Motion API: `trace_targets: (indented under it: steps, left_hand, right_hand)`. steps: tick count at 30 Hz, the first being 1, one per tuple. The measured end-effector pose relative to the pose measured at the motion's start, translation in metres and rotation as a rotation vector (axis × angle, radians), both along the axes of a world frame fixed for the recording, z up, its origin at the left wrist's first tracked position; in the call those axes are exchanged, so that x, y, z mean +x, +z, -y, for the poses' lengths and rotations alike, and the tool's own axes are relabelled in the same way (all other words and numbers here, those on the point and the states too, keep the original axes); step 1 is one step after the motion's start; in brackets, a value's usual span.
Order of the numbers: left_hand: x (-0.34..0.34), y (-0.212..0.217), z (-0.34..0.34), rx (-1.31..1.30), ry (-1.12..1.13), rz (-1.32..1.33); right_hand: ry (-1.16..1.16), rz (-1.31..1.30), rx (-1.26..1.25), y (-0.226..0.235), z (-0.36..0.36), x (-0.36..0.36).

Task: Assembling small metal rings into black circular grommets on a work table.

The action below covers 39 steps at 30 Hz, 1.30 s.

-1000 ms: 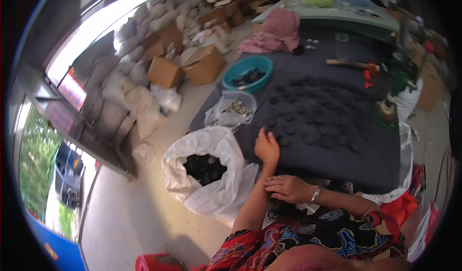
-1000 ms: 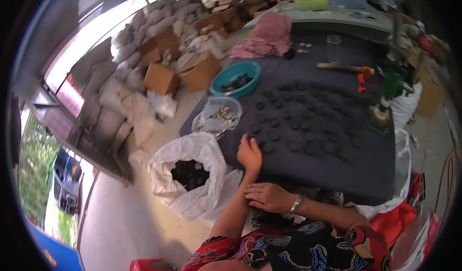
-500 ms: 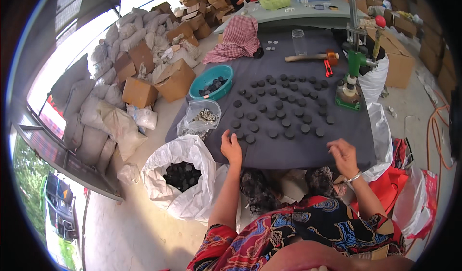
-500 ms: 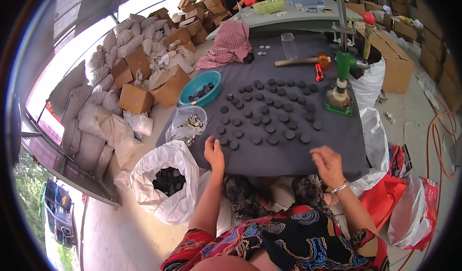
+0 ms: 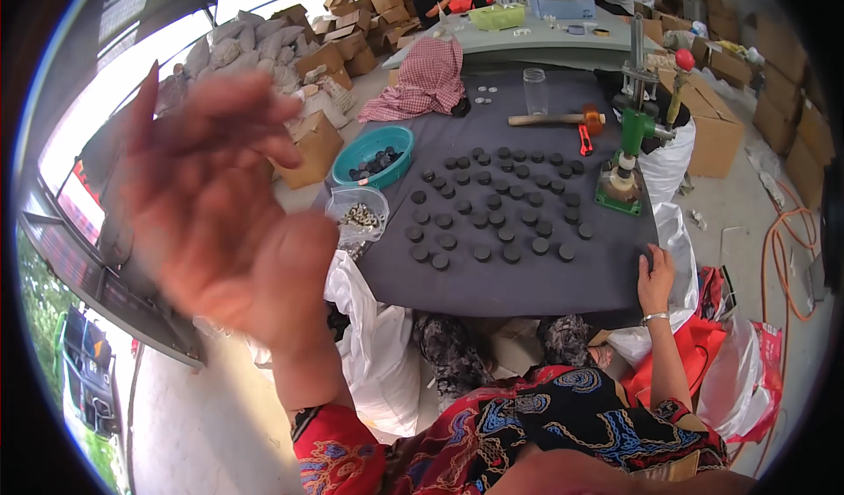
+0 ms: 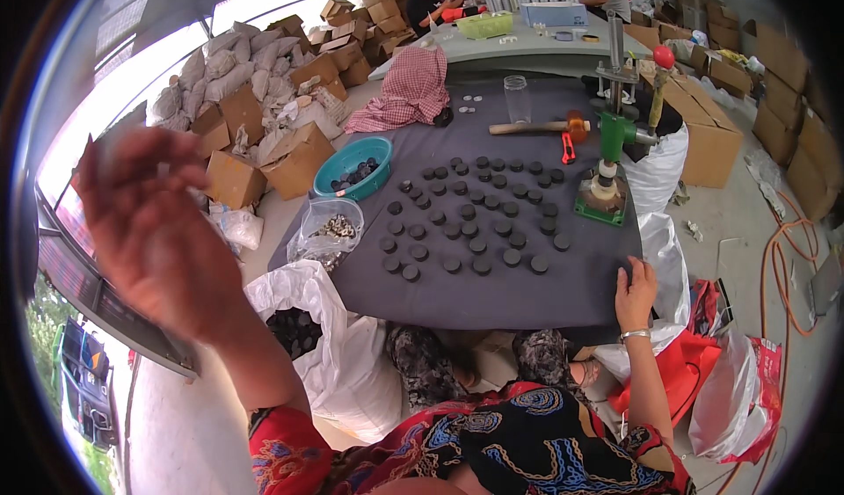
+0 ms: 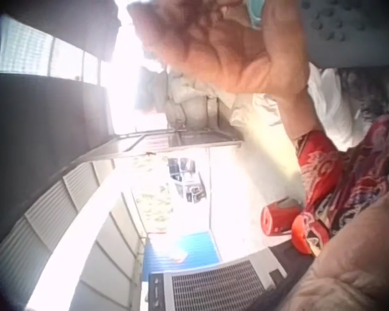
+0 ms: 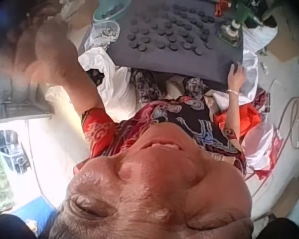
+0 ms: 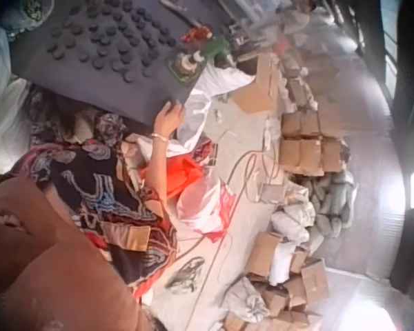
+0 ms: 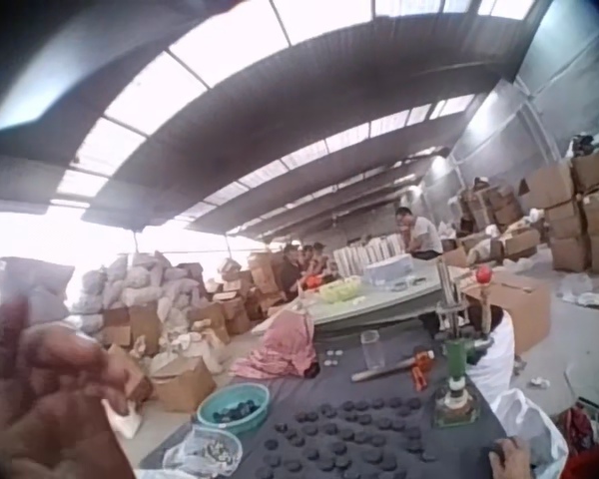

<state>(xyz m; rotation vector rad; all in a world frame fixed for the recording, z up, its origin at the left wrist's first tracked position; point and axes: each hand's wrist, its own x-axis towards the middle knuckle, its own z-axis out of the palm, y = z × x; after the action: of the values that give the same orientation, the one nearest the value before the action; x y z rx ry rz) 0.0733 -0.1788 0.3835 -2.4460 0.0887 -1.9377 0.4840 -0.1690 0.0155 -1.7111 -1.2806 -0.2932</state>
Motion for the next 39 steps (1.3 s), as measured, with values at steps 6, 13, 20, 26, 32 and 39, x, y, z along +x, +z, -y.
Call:
trace_targets:
  steps: [6, 13, 20, 26, 32, 39]
  left_hand:
    - [0.017, 0.026, 0.039, 0.257, 0.036, -0.275]
    - [0.025, 0.023, 0.033, 0.307, 0.045, -0.276]
    - [0.032, 0.026, 0.021, 0.352, 0.062, -0.263]
    - [0.043, 0.042, 0.027, 0.418, 0.080, -0.245]
    - [0.050, 0.056, 0.055, 0.457, 0.092, -0.217]
    - [0.069, 0.048, 0.035, 0.480, 0.074, -0.174]
  right_hand:
    - [0.030, -0.029, -0.041, 0.001, 0.002, -0.007]
    - [-0.010, -0.009, -0.068, 0.004, 0.005, -0.006]
    - [-0.022, -0.019, -0.108, 0.006, -0.006, -0.004]
    - [-0.026, 0.034, -0.107, 0.007, 0.001, -0.004]
    - [-0.012, 0.033, -0.109, -0.004, 0.005, -0.016]
    - [-0.037, 0.065, -0.084, 0.015, 0.021, -0.024]
